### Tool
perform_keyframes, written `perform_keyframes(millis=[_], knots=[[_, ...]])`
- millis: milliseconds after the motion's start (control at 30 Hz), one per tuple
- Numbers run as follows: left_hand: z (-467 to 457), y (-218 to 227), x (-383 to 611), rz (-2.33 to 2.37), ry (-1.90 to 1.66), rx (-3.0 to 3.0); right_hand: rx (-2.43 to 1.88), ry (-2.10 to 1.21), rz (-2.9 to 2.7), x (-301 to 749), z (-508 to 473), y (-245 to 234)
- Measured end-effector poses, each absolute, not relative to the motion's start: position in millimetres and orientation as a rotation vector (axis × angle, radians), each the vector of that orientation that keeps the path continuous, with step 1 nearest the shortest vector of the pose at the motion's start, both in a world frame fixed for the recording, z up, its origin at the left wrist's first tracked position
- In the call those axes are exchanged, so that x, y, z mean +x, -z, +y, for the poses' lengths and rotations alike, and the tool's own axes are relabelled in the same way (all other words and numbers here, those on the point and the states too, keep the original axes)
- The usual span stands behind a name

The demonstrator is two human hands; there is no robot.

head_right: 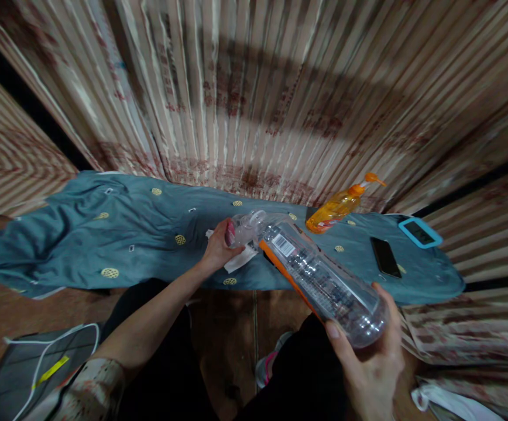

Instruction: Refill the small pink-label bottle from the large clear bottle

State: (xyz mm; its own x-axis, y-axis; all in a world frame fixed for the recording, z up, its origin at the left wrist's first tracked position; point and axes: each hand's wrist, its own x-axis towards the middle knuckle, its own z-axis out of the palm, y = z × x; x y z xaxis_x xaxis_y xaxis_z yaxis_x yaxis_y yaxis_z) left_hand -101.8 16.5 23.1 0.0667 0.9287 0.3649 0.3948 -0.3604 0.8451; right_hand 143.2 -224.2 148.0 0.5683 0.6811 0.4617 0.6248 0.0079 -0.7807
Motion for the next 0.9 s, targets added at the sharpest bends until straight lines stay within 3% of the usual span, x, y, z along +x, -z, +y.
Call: perform_keyframes(millis=[900], knots=[[14.7,-28.5,-102.5,1.327,-1.241,1.815,-1.654,-0.045,-1.136,149.5,-226.1,-139.7]])
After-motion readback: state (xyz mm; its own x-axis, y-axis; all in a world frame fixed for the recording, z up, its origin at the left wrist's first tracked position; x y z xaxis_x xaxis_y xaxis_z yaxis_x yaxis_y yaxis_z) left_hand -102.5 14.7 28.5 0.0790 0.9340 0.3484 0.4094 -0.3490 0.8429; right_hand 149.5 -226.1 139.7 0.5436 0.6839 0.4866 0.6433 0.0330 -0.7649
